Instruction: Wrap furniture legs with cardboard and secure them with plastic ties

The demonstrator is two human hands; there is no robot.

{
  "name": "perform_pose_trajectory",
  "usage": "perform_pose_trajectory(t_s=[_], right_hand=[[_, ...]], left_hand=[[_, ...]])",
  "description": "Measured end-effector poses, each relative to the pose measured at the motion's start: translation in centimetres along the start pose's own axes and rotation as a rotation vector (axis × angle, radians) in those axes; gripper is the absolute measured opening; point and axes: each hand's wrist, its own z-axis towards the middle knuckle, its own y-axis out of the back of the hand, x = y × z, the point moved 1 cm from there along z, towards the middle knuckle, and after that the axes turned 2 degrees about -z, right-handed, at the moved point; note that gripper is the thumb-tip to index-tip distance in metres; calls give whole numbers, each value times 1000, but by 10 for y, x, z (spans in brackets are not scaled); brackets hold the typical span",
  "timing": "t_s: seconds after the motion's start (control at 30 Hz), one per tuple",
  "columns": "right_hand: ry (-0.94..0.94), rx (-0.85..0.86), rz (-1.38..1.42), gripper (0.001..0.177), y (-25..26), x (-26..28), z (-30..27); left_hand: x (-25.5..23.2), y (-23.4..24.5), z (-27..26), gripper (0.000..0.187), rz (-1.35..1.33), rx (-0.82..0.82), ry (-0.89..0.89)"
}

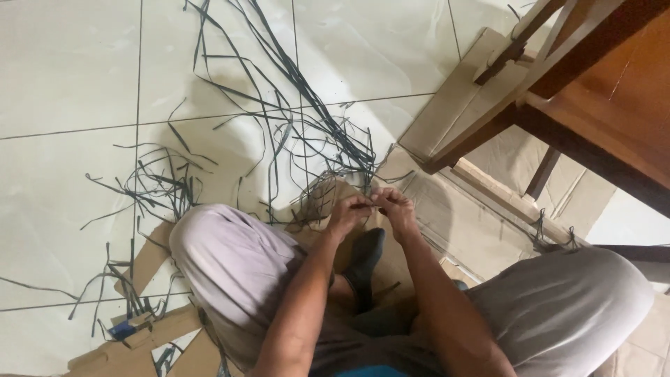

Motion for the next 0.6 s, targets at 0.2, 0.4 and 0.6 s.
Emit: perform_pose_trajectory(t_s=[0.2,0.4,0.6], right_hand=[[63,6,213,12,7,3,2],[61,19,629,11,30,3,7],[21,-17,469,15,50,5,6]], left_hand=[[-10,-17,-9,23,126,79,-33],[-27,-32,-22,27,275,170,40],[29,-34,-1,41,579,243,94]])
